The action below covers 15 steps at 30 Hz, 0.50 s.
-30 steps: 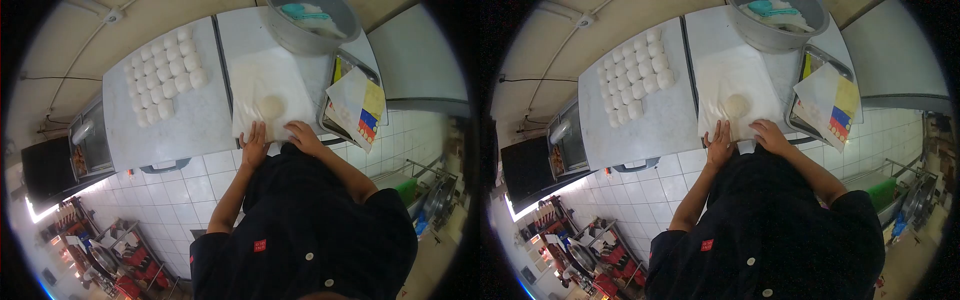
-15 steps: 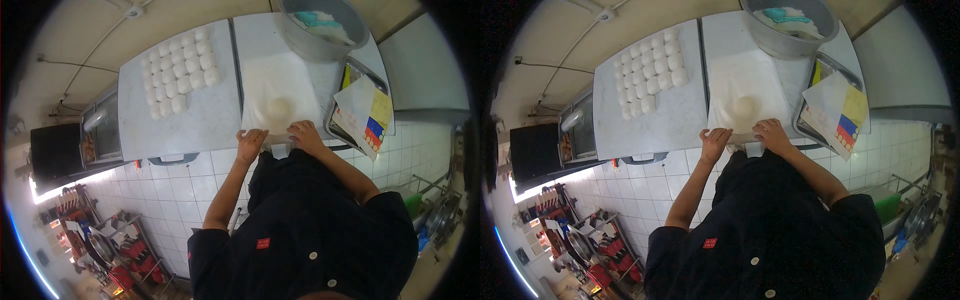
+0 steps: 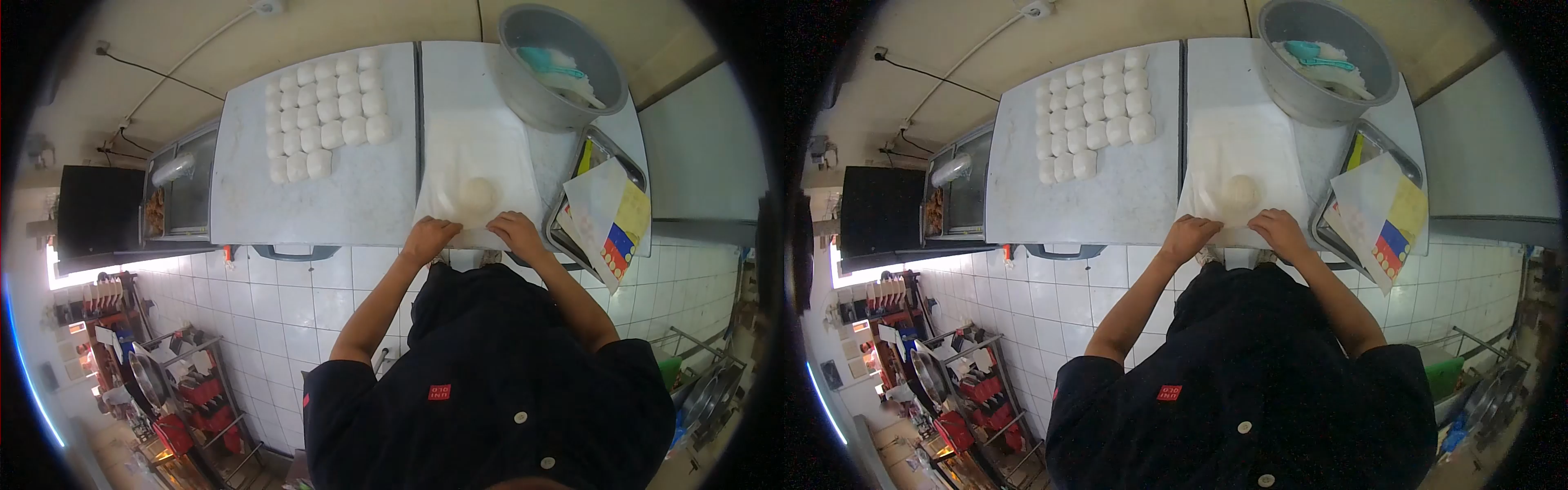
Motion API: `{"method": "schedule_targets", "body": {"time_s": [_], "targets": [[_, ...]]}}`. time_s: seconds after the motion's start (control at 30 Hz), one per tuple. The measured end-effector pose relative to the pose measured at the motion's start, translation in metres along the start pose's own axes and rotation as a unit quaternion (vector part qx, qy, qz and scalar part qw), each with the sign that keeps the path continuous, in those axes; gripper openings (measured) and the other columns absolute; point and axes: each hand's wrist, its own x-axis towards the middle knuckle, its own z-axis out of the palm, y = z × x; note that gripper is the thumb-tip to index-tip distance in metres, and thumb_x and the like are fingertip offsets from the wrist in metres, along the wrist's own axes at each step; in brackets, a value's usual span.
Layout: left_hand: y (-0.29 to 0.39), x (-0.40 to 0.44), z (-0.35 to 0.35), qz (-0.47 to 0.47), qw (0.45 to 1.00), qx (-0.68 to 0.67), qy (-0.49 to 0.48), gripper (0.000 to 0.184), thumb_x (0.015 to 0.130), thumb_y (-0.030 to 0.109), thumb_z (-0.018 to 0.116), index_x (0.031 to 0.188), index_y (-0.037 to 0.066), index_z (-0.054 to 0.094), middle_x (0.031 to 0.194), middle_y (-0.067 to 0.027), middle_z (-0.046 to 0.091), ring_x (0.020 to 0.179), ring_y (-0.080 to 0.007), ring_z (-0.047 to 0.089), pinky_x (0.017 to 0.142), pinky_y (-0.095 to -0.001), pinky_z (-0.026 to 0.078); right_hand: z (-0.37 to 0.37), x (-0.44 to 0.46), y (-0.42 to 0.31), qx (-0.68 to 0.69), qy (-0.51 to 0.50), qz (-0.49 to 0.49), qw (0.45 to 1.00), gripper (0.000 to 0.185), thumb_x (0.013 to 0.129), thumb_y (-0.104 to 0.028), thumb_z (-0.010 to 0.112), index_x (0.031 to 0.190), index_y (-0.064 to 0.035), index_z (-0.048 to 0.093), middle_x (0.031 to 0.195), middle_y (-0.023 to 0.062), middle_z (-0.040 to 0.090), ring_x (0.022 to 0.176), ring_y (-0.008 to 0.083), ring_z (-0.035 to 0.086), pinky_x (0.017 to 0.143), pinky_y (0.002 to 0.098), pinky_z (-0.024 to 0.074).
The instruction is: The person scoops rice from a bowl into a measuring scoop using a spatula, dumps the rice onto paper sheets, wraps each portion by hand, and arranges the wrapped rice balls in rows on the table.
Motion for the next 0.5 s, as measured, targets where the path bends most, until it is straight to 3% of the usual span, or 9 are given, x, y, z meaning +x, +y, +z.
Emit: {"method": "schedule_targets", "body": {"time_s": [0.07, 0.17, 0.27, 0.5], "targets": [[-0.001, -0.001, -0.001, 0.015, 1.0, -0.007, 0.016, 0.027, 0.09, 0.013, 0.065, 0.115, 0.012, 0.073, 0.09, -0.0063, 0.076, 0.081, -0.0274, 0.073, 0.077, -0.0399, 0.056, 0.003, -0.001, 0.004, 0.003, -0.001, -0.001, 1.0, 0.014, 0.095, -0.019, 0.067, 0.099, -0.0083, 0.075, 0.096, 0.0078, 0.071, 0.095, 0.0302, 0.067, 0.086, 0.043, 0.0508], [0.008, 0.003, -0.014, 0.013, 0.997, -0.056, 0.05, 0.028, 0.089, 0.013, 0.066, 0.115, 0.01, 0.073, 0.092, -0.0077, 0.076, 0.08, -0.0288, 0.073, 0.073, -0.0406, 0.057, -0.004, 0.0, 0.004, -0.006, -0.021, -0.023, 1.0, 0.014, 0.096, -0.019, 0.066, 0.101, -0.009, 0.074, 0.098, 0.0075, 0.071, 0.095, 0.0306, 0.066, 0.086, 0.0432, 0.051], [0.003, 0.002, -0.005, 0.009, 0.995, -0.094, 0.034, 0.023, 0.091, 0.017, 0.071, 0.113, 0.009, 0.075, 0.096, -0.0079, 0.077, 0.084, -0.0279, 0.074, 0.08, -0.0422, 0.057, -0.004, 0.0, 0.005, 0.002, -0.026, -0.013, 1.0, 0.014, 0.096, -0.019, 0.065, 0.101, -0.0092, 0.073, 0.098, 0.0078, 0.071, 0.095, 0.0305, 0.066, 0.085, 0.0427, 0.0513], [0.017, 0.013, 0.0, -0.01, 0.997, -0.08, -0.01, 0.025, 0.093, 0.016, 0.07, 0.117, 0.008, 0.074, 0.102, -0.0102, 0.077, 0.089, -0.0293, 0.074, 0.081, -0.0411, 0.057, 0.002, -0.001, 0.01, 0.007, 0.019, 0.037, 0.999, 0.012, 0.096, -0.018, 0.065, 0.099, -0.0083, 0.071, 0.097, 0.009, 0.07, 0.095, 0.0319, 0.067, 0.084, 0.0441, 0.0519]]}}
